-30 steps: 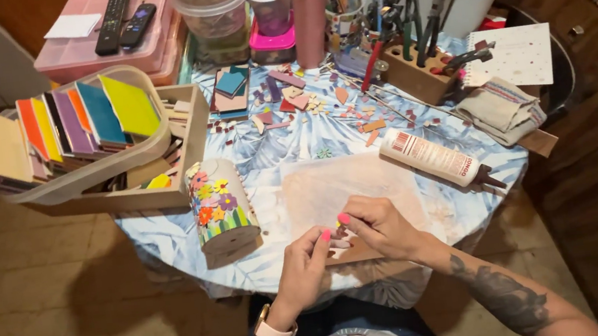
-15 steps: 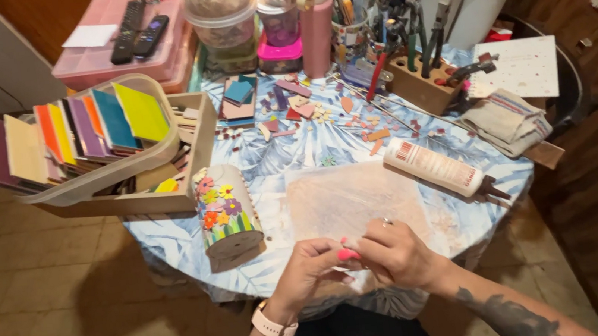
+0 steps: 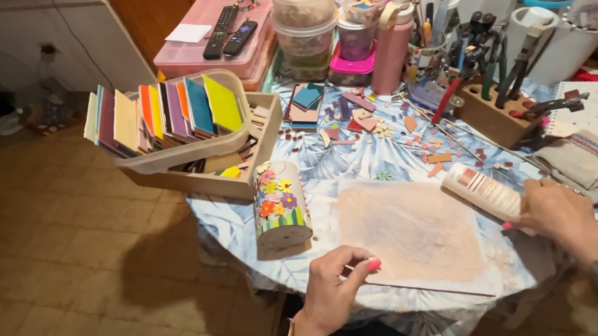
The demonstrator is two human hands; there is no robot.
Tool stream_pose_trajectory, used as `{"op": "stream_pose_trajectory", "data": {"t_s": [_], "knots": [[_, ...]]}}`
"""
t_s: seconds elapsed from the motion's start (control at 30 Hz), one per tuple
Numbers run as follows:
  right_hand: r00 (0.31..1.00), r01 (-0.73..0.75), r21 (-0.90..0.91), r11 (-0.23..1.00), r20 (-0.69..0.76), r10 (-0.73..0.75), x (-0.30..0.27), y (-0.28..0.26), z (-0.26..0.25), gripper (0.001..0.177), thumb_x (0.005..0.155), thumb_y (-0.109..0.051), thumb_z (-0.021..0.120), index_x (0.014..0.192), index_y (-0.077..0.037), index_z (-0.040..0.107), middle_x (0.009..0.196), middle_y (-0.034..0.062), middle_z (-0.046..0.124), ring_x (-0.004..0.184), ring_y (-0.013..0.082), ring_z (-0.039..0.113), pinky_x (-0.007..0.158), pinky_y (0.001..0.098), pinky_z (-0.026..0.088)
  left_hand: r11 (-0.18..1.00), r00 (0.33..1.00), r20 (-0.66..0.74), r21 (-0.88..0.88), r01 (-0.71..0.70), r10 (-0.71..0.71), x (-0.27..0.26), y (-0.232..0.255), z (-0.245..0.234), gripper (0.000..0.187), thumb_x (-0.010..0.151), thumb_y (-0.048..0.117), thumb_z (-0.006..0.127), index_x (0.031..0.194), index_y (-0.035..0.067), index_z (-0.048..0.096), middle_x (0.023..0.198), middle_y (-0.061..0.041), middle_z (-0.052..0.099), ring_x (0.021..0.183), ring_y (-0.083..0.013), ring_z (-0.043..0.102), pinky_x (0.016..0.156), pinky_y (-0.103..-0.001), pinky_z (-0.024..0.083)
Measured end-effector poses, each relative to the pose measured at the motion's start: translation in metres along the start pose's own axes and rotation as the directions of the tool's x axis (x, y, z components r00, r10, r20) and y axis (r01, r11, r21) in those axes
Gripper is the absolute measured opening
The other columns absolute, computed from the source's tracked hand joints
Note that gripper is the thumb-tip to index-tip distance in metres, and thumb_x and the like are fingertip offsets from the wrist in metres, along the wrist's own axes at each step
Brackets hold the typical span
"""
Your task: Decorating a cylindrical container by gluing small colorful mosaic tiles onto its surface
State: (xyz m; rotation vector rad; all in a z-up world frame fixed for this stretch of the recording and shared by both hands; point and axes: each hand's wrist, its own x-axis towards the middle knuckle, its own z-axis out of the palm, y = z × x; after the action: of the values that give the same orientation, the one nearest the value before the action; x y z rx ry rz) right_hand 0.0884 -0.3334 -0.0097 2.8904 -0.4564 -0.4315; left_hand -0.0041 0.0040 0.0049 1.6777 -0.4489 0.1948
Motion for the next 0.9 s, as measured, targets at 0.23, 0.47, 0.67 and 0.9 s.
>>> {"op": "stream_pose_trajectory", "data": {"t_s": [0.23, 0.47, 0.67, 0.9], "knots": [[0.989, 0.137, -0.055, 0.989, -0.052, -0.139, -0.023, -0.01, -0.026, 0.038, 0.068, -0.047, 0.062, 0.091, -0.019, 0.051, 0.096, -0.0006, 0.06, 0.084, 0.015, 0.061, 0.07, 0.0319, 0.057, 0.798, 0.879, 0.014, 0.415, -0.438, 0.476, 0.003, 0.005, -0.012, 0.009, 0.077, 0.012, 0.063, 0.08, 0.006, 0.058, 0.074, -0.006, 0.063, 0.062, -0.0186, 0.06, 0.053, -0.028, 0.045], [0.878, 0.402, 0.886, -0.229, -0.444, -0.179, -0.086, -0.054, -0.065, 0.054, 0.059, -0.001, 0.061, 0.11, 0.004, 0.043, 0.106, 0.0172, 0.053, 0.093, 0.0235, 0.052, 0.081, 0.0337, 0.044, 0.549, 0.75, 0.079, 0.632, -0.547, 0.657, 0.017, 0.022, -0.016, 0.011, 0.08, 0.016, 0.061, 0.076, 0.006, 0.057, 0.072, -0.004, 0.062, 0.057, -0.0159, 0.058, 0.044, -0.026, 0.039], [0.853, 0.264, 0.772, -0.579, -0.467, -0.234, -0.117, -0.08, -0.065, 0.069, 0.058, 0.013, 0.05, 0.123, 0.0, 0.03, 0.117, 0.0253, 0.046, 0.11, 0.0368, 0.046, 0.094, 0.046, 0.038, 0.484, 0.721, 0.107, 0.673, -0.559, 0.685, 0.019, 0.025, -0.015, 0.01, 0.081, 0.015, 0.06, 0.077, 0.006, 0.058, 0.073, -0.002, 0.062, 0.058, -0.0137, 0.058, 0.044, -0.024, 0.04], [0.766, 0.497, 0.76, -0.419, -0.611, -0.199, -0.109, -0.086, -0.048, 0.047, 0.061, 0.002, 0.062, 0.106, 0.004, 0.048, 0.108, 0.0163, 0.055, 0.107, 0.0246, 0.051, 0.093, 0.032, 0.042, 0.46, 0.703, 0.132, 0.67, -0.583, 0.699, 0.017, 0.023, -0.012, 0.01, 0.082, 0.014, 0.058, 0.078, 0.005, 0.058, 0.077, -0.003, 0.062, 0.063, -0.0137, 0.059, 0.049, -0.025, 0.043]]}}
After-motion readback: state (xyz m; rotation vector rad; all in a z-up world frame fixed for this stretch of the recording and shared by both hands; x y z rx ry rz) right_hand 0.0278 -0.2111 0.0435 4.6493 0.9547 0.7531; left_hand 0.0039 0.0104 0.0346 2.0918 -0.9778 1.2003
